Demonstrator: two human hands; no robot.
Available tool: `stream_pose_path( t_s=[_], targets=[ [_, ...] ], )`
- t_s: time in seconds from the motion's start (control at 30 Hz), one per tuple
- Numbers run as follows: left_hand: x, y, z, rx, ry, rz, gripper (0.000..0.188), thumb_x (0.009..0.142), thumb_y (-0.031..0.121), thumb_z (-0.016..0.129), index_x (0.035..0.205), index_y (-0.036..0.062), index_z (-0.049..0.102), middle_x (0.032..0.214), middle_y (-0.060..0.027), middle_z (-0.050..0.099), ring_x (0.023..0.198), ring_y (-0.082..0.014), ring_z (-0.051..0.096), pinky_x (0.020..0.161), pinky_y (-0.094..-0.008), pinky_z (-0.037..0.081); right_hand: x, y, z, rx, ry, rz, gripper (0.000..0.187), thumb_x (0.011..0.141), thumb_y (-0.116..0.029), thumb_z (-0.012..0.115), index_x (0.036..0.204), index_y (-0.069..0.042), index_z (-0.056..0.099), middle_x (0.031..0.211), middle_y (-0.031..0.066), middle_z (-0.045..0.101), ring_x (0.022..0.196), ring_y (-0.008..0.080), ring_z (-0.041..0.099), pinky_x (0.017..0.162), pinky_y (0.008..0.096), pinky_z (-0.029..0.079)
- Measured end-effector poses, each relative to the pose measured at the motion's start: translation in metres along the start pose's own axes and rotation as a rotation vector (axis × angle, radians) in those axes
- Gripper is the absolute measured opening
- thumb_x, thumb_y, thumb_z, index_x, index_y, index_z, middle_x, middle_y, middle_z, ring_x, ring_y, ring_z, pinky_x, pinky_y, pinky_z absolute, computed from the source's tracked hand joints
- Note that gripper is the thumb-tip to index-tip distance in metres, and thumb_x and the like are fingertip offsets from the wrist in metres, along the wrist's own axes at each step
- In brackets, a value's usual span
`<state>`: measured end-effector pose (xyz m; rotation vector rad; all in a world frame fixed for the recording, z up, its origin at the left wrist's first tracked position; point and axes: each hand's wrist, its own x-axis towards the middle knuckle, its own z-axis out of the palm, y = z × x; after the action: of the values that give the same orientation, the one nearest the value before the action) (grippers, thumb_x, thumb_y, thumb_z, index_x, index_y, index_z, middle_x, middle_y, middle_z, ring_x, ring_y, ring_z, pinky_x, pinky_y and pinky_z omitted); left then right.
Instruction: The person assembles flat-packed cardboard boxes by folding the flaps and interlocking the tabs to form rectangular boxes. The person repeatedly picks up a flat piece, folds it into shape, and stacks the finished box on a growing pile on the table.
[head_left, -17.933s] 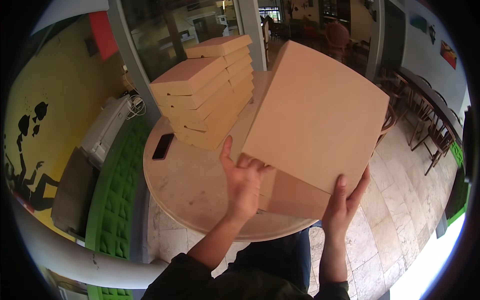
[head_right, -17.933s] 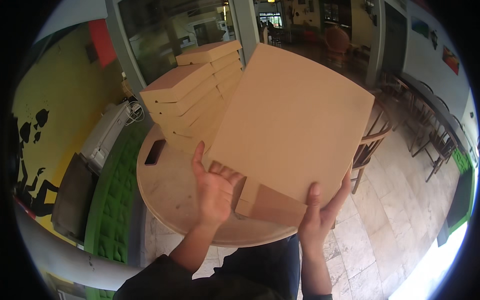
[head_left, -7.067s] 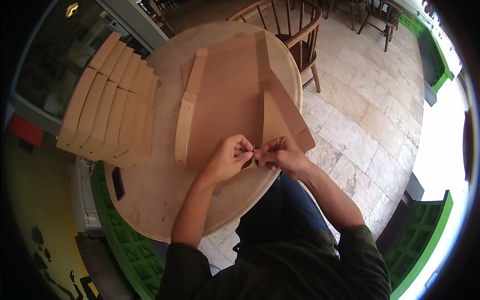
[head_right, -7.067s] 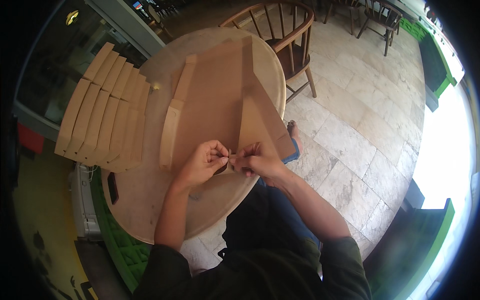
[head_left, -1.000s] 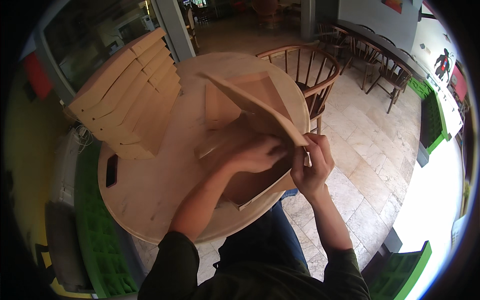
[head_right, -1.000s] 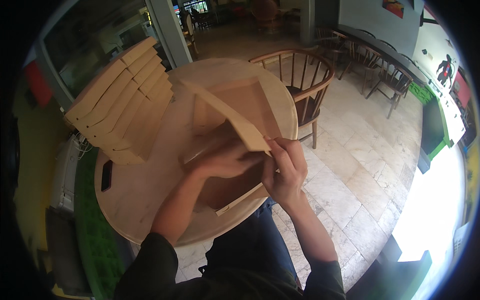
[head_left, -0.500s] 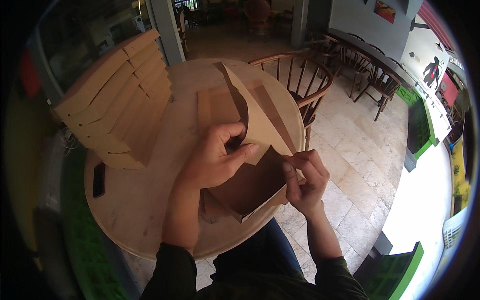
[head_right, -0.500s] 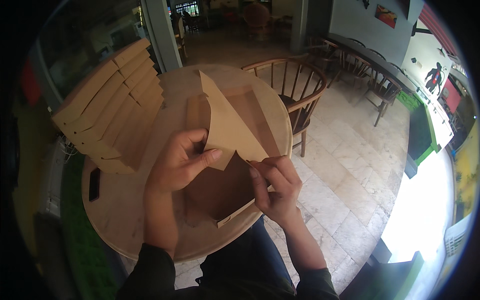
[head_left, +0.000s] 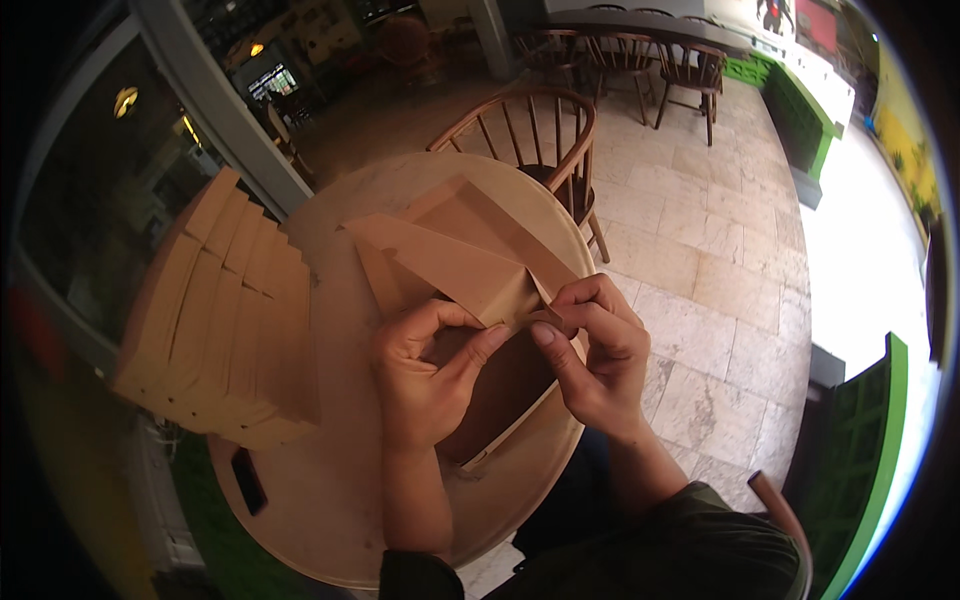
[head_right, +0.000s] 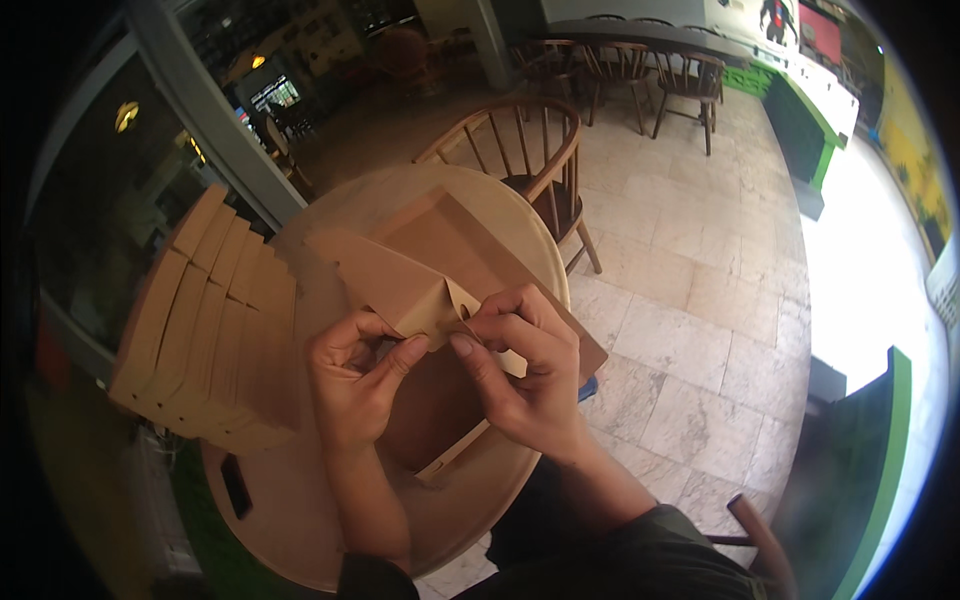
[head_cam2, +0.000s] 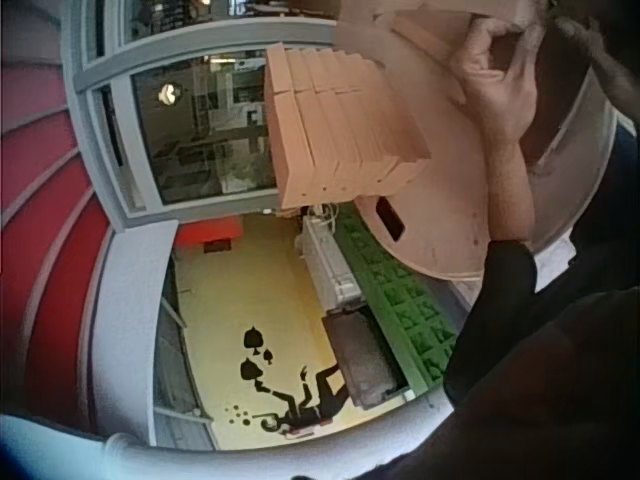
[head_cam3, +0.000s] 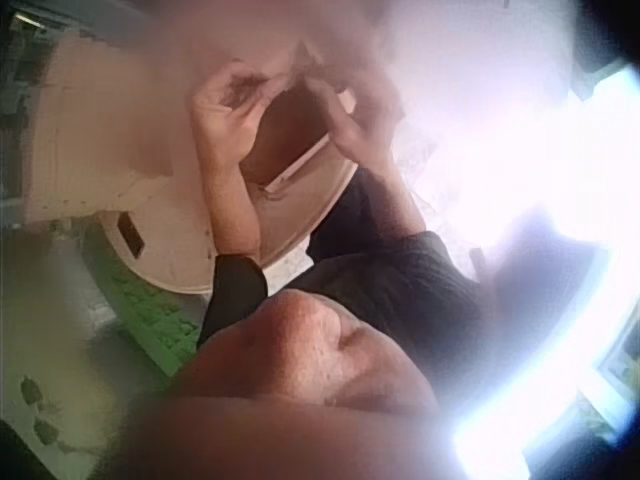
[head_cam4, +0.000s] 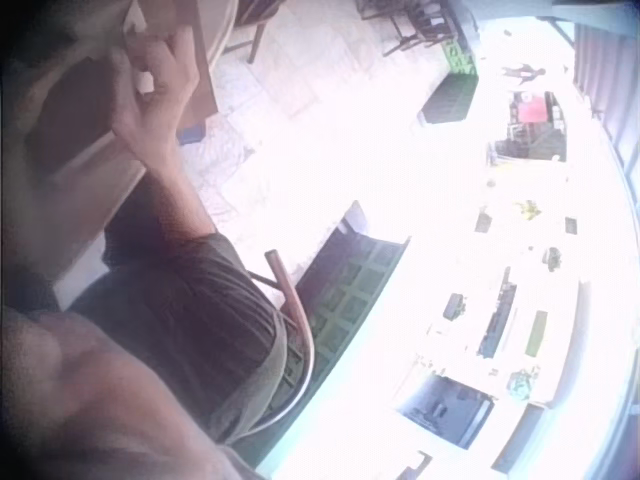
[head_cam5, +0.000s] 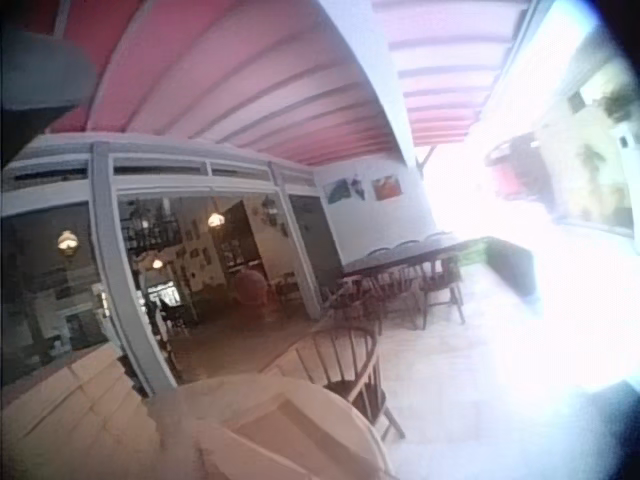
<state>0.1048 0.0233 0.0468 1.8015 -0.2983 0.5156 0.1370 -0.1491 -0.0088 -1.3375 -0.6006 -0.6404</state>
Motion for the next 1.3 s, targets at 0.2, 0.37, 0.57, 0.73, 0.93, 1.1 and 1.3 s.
stream_pose_path(
  t_s=[0.2, 0.37, 0.57, 0.73, 0.93, 1.1, 1.3],
  targets=[
    [-0.002, -0.005, -0.007, -0.126, -0.076, -0.033, 0.014, 0.090, -0.004, 0.083, 0.089, -0.0037, 0.069, 0.090, -0.0054, 0.075, 0.084, -0.0078, 0.066, 0.077, -0.0234, 0.053, -0.012, -0.002, 0.015, -0.008, 0.100, -0.005, 0.012, 0.086, 0.003, 0.081, 0.097, 0.001, 0.075, 0.098, 0.0079, 0.065, 0.075, 0.0133, 0.061, 0.065, 0.0261, 0.048],
    [-0.003, -0.011, -0.011, -0.193, -0.107, 0.005, 0.015, 0.090, -0.004, 0.084, 0.090, -0.0039, 0.068, 0.091, -0.0062, 0.075, 0.084, -0.0080, 0.065, 0.079, -0.0230, 0.051, -0.020, -0.003, 0.019, 0.017, 0.125, 0.012, 0.012, 0.087, 0.003, 0.081, 0.097, 0.001, 0.075, 0.100, 0.0071, 0.065, 0.076, 0.0125, 0.059, 0.063, 0.0255, 0.047],
    [-0.003, -0.013, -0.016, -0.198, -0.127, 0.062, 0.017, 0.089, -0.002, 0.085, 0.090, -0.0041, 0.068, 0.091, -0.0053, 0.073, 0.084, -0.0077, 0.063, 0.077, -0.0235, 0.050, -0.021, -0.009, 0.024, 0.054, 0.121, -0.002, 0.011, 0.087, 0.002, 0.080, 0.097, 0.001, 0.075, 0.101, 0.0076, 0.065, 0.076, 0.0123, 0.059, 0.063, 0.0254, 0.047],
    [-0.003, -0.014, -0.017, -0.180, -0.125, 0.048, 0.017, 0.089, -0.003, 0.085, 0.087, -0.0034, 0.067, 0.091, -0.0036, 0.071, 0.085, -0.0083, 0.063, 0.077, -0.0240, 0.051, -0.022, -0.011, 0.025, 0.028, 0.128, -0.009, 0.011, 0.087, 0.002, 0.080, 0.097, 0.000, 0.076, 0.100, 0.0083, 0.066, 0.074, 0.0124, 0.059, 0.062, 0.0253, 0.047],
    [-0.004, -0.016, 0.005, -0.047, -0.021, 0.217, 0.018, 0.085, -0.004, 0.085, 0.085, -0.0030, 0.068, 0.090, -0.0057, 0.070, 0.084, -0.0139, 0.066, 0.073, -0.0268, 0.050, -0.025, -0.017, 0.023, -0.060, 0.186, 0.003, 0.010, 0.089, 0.003, 0.080, 0.098, 0.001, 0.077, 0.100, 0.0077, 0.063, 0.078, 0.0106, 0.058, 0.067, 0.0238, 0.047],
    [-0.005, -0.018, 0.021, 0.074, 0.114, 0.329, 0.018, 0.084, -0.002, 0.086, 0.085, -0.0032, 0.068, 0.090, -0.0073, 0.069, 0.082, -0.0167, 0.067, 0.072, -0.0275, 0.050, -0.024, -0.018, 0.025, -0.082, 0.231, -0.018, 0.010, 0.090, 0.004, 0.079, 0.099, 0.002, 0.077, 0.100, 0.0075, 0.063, 0.079, 0.0096, 0.058, 0.069, 0.0228, 0.047],
    [-0.004, -0.022, 0.016, -0.075, 0.069, 0.223, 0.020, 0.087, 0.005, 0.087, 0.086, -0.0024, 0.068, 0.087, -0.0055, 0.068, 0.081, -0.0125, 0.065, 0.070, -0.0252, 0.050, -0.022, -0.015, 0.023, -0.100, 0.195, -0.026, 0.011, 0.090, 0.005, 0.078, 0.100, 0.002, 0.077, 0.100, 0.0086, 0.064, 0.078, 0.0098, 0.058, 0.068, 0.0231, 0.047]
  ],
)
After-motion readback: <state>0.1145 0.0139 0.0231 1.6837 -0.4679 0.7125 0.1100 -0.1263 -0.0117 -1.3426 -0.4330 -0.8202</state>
